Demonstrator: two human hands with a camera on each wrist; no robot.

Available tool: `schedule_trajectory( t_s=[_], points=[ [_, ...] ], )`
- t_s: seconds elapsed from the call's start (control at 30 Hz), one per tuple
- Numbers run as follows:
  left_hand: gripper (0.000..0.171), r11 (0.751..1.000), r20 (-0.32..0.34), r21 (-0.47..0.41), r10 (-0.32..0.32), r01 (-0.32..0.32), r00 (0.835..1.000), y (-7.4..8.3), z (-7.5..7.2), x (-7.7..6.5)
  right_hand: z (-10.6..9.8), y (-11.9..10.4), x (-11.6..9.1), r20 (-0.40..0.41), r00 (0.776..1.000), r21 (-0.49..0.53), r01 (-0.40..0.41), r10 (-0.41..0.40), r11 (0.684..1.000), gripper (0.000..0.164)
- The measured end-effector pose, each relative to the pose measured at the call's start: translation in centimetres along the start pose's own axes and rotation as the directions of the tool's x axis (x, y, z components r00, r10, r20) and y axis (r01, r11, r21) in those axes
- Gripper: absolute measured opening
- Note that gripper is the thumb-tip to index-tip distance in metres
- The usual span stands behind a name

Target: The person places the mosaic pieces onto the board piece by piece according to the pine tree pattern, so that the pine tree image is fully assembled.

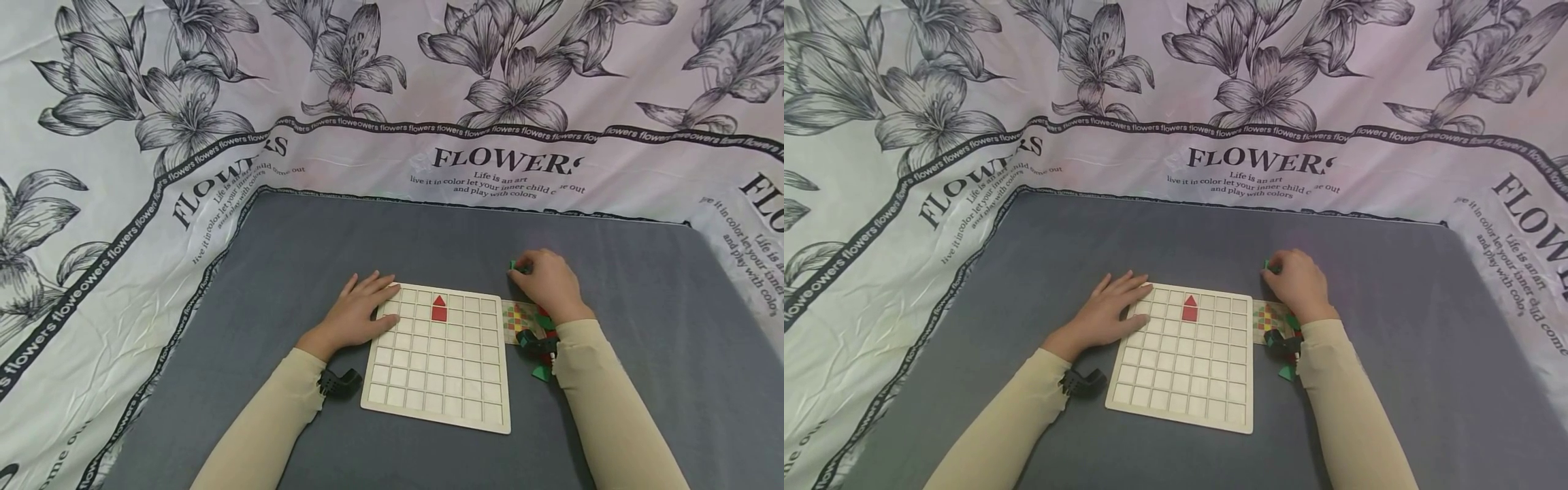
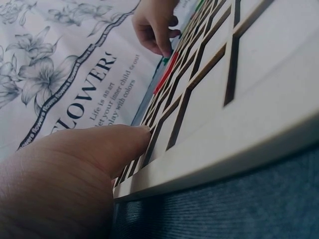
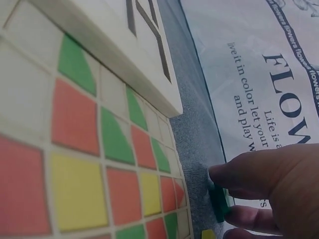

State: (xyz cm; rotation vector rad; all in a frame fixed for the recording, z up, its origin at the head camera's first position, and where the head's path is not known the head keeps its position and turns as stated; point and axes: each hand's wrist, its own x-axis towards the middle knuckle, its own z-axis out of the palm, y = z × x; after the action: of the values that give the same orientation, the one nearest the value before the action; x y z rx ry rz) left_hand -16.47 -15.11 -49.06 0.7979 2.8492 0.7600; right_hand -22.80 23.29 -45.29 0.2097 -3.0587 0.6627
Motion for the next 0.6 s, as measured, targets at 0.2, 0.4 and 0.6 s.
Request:
schedule_trajectory(
  t_s=[0.2, 0.4, 0.6],
  points=[
    [0.066, 1.0, 0.003, 0.002, 0.0, 0.0, 1.0, -0.1, 0.0, 0.0, 0.0, -0.1, -0.3, 0.003, 1.0, 0.009, -0.004, 0.004, 1.0, 0.03],
    [0.067, 1.0, 0.01, 0.003, 0.001, -0.001, 1.0, -0.1, 0.0, 0.1, -0.4, -0.9, -1.0, 0.015, 1.0, 0.02, 0.027, -0.027, 0.999, 0.031],
    [0.067, 1.0, 0.011, -0.004, -0.006, 0.006, 1.0, 0.0, 0.3, 0.0, -0.7, -2.0, -1.8, 0.064, 0.994, 0.017, 0.092, -0.093, 0.996, 0.03]
  ],
)
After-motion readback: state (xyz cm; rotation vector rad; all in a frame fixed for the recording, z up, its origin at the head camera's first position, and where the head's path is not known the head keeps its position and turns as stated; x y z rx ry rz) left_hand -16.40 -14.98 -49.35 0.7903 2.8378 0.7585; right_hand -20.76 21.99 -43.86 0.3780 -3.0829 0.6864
